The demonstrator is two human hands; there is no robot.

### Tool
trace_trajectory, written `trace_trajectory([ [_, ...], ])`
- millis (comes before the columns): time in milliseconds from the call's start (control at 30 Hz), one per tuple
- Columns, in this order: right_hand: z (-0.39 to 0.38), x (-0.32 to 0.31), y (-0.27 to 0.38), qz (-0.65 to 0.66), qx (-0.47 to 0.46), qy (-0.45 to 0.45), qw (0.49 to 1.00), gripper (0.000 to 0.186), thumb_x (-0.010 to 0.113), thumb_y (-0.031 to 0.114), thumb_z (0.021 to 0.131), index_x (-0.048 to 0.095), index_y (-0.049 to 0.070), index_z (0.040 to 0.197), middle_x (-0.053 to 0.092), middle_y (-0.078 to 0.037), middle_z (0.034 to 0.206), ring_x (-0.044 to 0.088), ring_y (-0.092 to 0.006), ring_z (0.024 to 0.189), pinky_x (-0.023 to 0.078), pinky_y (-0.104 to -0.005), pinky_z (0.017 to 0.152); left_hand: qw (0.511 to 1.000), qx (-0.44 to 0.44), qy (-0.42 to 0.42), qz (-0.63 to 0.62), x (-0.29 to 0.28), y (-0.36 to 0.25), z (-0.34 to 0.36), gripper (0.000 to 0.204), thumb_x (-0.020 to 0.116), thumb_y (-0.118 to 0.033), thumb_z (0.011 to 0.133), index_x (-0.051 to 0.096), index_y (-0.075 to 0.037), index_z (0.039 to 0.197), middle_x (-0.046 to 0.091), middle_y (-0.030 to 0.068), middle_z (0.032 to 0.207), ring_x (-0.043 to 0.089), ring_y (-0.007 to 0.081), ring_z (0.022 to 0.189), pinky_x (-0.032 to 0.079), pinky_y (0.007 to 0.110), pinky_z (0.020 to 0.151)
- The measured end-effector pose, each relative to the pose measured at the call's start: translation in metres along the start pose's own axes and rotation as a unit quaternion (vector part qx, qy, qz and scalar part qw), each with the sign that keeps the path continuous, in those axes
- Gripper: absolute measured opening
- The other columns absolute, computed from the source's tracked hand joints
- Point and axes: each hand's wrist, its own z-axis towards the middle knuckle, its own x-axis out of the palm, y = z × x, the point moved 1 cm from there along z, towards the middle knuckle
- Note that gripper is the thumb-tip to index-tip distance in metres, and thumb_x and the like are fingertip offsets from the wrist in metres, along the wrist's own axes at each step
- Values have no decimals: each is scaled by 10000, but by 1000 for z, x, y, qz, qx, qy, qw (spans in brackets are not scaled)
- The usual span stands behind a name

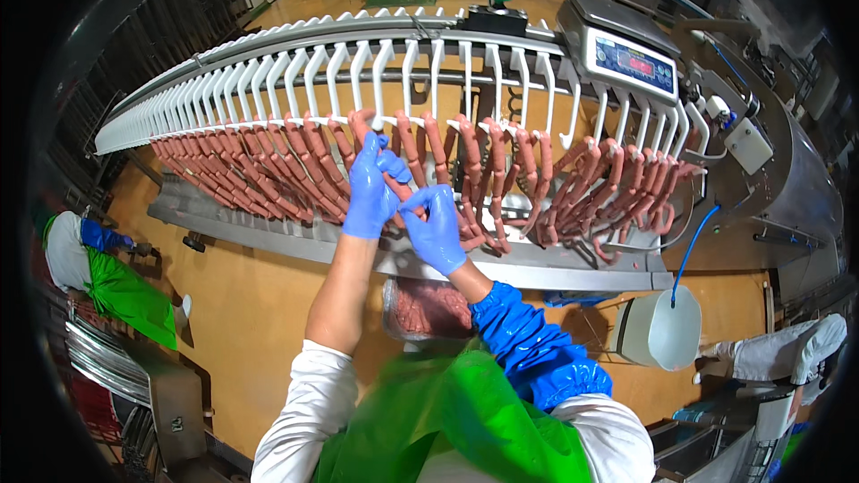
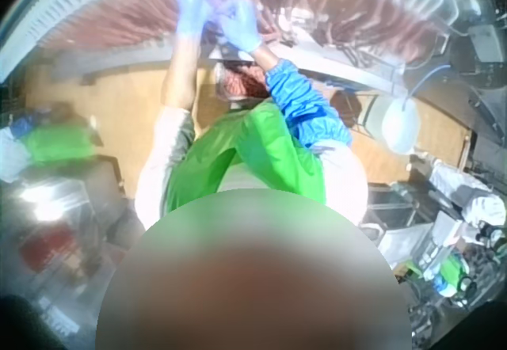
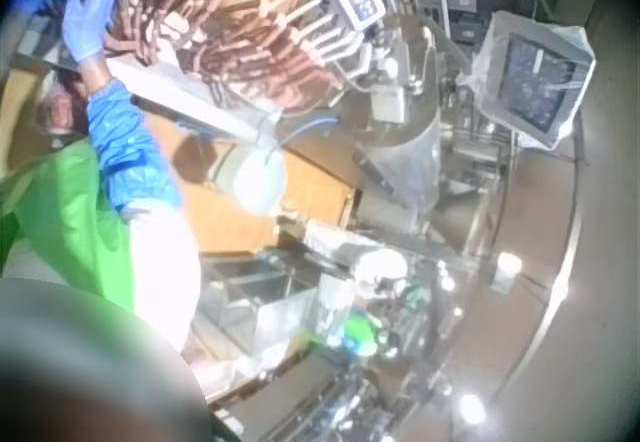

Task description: The person fills sausage casings with ground meat using a stuffer machine, ties off sections by hand, and places the linked sausages onto a hanging rack. The person then removes a blue brush assembly from the machine and rinses it in a bucket of water.

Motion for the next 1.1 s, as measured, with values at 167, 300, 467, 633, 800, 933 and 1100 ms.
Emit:
trace_trajectory([
  [167,74,67,22,162,251,128,946,522,533,326,951,383,11,1339,653,-165,911,658,-225,819,515,-348,718,964,-75,-84,242,-10,-71,41,435,364,-534,979,526,-136,913,388,-59,559,389,72,486,338,226,483],
  [300,114,86,-2,-175,164,104,965,366,488,247,941,494,48,1248,637,-174,880,641,-330,802,511,-409,682,882,-138,-132,430,-39,-81,33,593,331,-616,950,641,-116,1025,580,-31,770,513,53,669,368,202,558],
  [467,54,79,-28,-247,2,47,968,439,568,130,848,485,53,1273,633,-176,904,608,-392,829,482,-458,776,858,-42,4,511,-100,-23,-8,432,417,-430,985,639,-59,991,632,8,835,562,102,736,419,224,633],
  [633,0,-80,-46,-169,146,-113,968,224,609,102,845,623,-10,1039,627,-116,918,585,-225,845,465,-344,763,863,-119,148,468,-59,34,-36,286,470,-216,955,638,15,943,664,79,867,636,158,833,507,285,766],
  [800,23,-174,-91,-116,200,-82,969,290,506,251,951,518,-39,970,533,-85,801,507,-232,743,429,-367,694,874,-83,278,389,46,116,-16,305,460,-214,973,627,15,1086,660,91,908,621,144,802,505,293,748],
  [933,-34,-169,-95,-237,157,-95,954,211,517,187,952,561,-19,966,576,-119,775,566,-233,706,459,-395,660,765,31,226,602,39,177,19,281,384,-185,977,602,-14,1021,638,202,879,638,310,774,483,386,666],
  [1100,-27,-159,-43,-320,108,-58,939,63,615,74,840,604,12,850,586,-127,796,582,-291,807,474,-382,732,939,-53,162,300,61,209,3,270,511,-180,956,595,4,1135,566,30,774,563,137,704,462,286,635],
])
